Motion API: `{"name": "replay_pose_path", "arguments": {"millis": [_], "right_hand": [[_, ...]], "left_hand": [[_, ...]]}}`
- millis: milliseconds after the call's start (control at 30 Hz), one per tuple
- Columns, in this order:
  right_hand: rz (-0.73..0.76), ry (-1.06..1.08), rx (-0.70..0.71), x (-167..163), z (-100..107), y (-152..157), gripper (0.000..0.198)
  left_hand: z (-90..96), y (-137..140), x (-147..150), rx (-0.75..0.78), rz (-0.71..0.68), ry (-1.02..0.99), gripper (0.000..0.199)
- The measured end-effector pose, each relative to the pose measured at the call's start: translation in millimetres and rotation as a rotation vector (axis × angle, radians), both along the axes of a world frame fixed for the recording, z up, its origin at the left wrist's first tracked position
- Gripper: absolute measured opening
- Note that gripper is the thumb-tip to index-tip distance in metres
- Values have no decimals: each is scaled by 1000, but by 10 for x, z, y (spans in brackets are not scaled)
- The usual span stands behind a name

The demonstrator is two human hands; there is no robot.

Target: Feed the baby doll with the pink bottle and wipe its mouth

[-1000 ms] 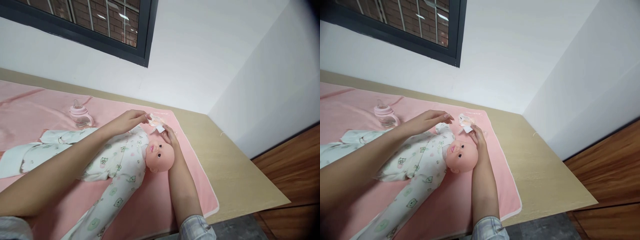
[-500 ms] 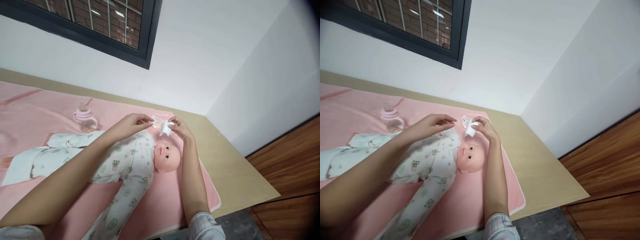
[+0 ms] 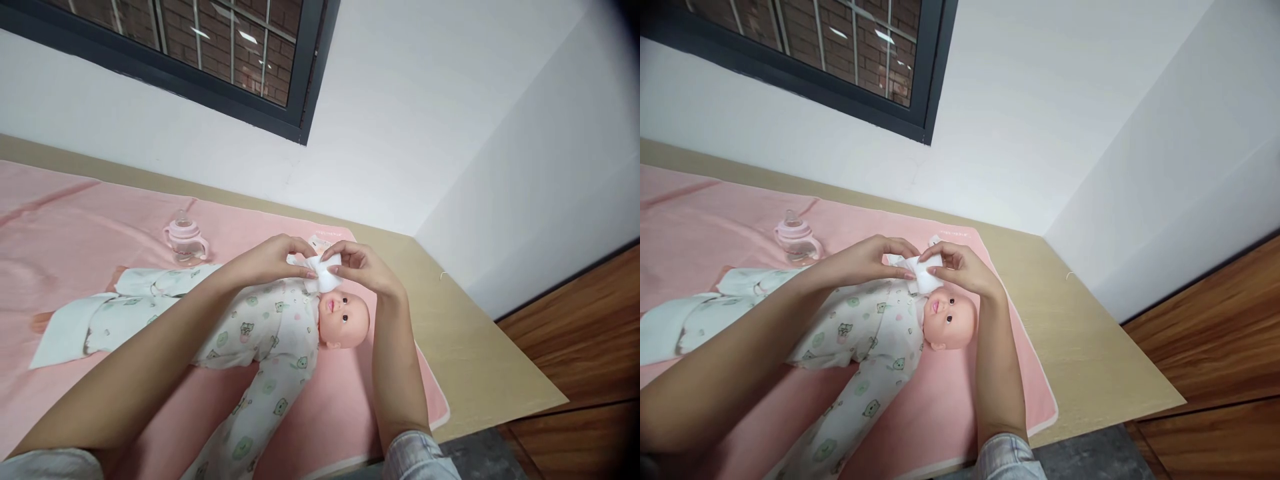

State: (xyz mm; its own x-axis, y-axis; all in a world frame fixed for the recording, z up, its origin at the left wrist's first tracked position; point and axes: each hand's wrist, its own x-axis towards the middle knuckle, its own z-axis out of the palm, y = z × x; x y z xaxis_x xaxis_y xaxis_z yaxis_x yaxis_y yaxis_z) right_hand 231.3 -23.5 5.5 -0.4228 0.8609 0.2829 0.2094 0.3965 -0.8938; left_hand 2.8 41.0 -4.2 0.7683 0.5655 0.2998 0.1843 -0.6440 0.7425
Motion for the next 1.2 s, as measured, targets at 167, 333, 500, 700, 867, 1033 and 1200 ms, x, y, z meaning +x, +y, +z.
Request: {"name": "replay_pose_path", "arguments": {"millis": [167,333,500,700,867,1033,1200], "right_hand": [[-54,50,60,-7,0,-6,24],[-149,98,71,-47,14,-25,32],[-210,145,77,-96,1,-17,43],[-173,167,31,-141,-46,38,49],[-113,131,12,-69,-91,110,48],[-129,116,-29,91,-129,198,41],[-285,262,-154,392,-378,440,32]], "left_hand": [[13,-30,3,-72,-95,-52,24],[14,-83,32,10,-23,-174,23],[25,-167,60,175,73,-286,18],[58,-247,99,159,87,-335,20],[72,-267,104,25,209,-398,28],[88,-257,82,-64,116,-369,24],[2,-192,112,-14,-92,-113,25]]}}
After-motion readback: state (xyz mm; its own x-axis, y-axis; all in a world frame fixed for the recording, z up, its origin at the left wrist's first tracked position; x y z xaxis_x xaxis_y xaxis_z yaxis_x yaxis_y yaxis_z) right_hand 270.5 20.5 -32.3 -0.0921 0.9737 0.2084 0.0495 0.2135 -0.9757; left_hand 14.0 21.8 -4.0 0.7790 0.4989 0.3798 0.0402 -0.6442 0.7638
